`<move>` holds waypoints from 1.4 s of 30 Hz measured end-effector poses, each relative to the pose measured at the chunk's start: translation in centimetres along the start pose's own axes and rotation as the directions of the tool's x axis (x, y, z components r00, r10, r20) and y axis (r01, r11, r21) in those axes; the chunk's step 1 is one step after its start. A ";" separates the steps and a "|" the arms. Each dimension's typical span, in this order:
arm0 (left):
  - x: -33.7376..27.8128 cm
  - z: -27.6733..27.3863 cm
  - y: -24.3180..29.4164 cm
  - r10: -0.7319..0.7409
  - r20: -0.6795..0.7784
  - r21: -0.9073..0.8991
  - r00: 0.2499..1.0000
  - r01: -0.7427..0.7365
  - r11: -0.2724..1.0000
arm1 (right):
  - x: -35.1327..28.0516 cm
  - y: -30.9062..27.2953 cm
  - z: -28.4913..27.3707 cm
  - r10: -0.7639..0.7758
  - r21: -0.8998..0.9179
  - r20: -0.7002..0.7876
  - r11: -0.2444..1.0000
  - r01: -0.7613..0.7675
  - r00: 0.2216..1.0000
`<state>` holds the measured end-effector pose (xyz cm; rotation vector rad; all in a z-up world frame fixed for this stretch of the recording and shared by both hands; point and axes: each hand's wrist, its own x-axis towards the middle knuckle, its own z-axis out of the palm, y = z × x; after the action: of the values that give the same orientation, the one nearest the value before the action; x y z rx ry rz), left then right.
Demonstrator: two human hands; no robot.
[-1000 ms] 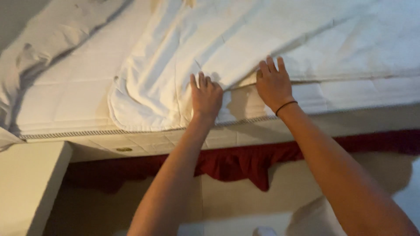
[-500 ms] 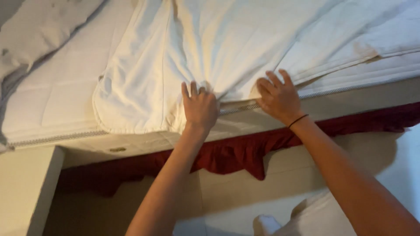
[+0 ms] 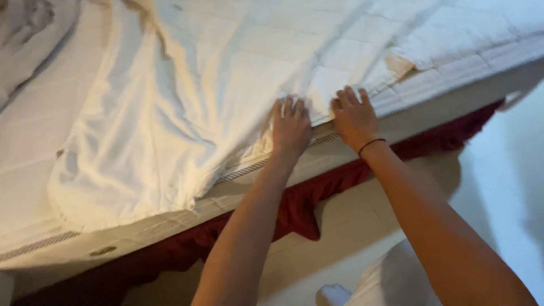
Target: The person smooths and spreads a white fitted sheet over a mattress, tucking the edges under the mattress and pulling the fabric taut across the surface.
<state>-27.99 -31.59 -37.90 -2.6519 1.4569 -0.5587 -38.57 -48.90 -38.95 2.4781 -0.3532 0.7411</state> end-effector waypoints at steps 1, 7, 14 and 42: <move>-0.1 0.5 0.0 0.027 0.006 -0.001 1.000 -0.027 1.000 | -0.7 0.0 -0.9 0.022 -0.003 0.016 1.000 -0.022 1.000; -5.5 -1.4 -0.2 0.142 -0.202 0.006 0.969 -0.144 0.990 | -4.4 -1.5 -5.5 -0.071 0.107 -0.158 0.990 0.089 0.985; -7.0 -4.0 1.6 0.185 -0.251 -0.071 0.950 -0.209 0.975 | -6.3 0.2 -8.1 -0.208 -0.004 -0.204 0.977 0.212 0.957; 8.6 -1.1 13.2 0.182 -0.224 -0.194 0.958 -0.226 0.955 | -3.7 13.2 0.6 0.103 0.159 0.019 0.982 -0.104 0.995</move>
<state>-34.80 -45.85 -37.48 -2.6151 1.9300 -0.7057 -46.42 -59.86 -36.11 2.6312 -0.4456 0.8277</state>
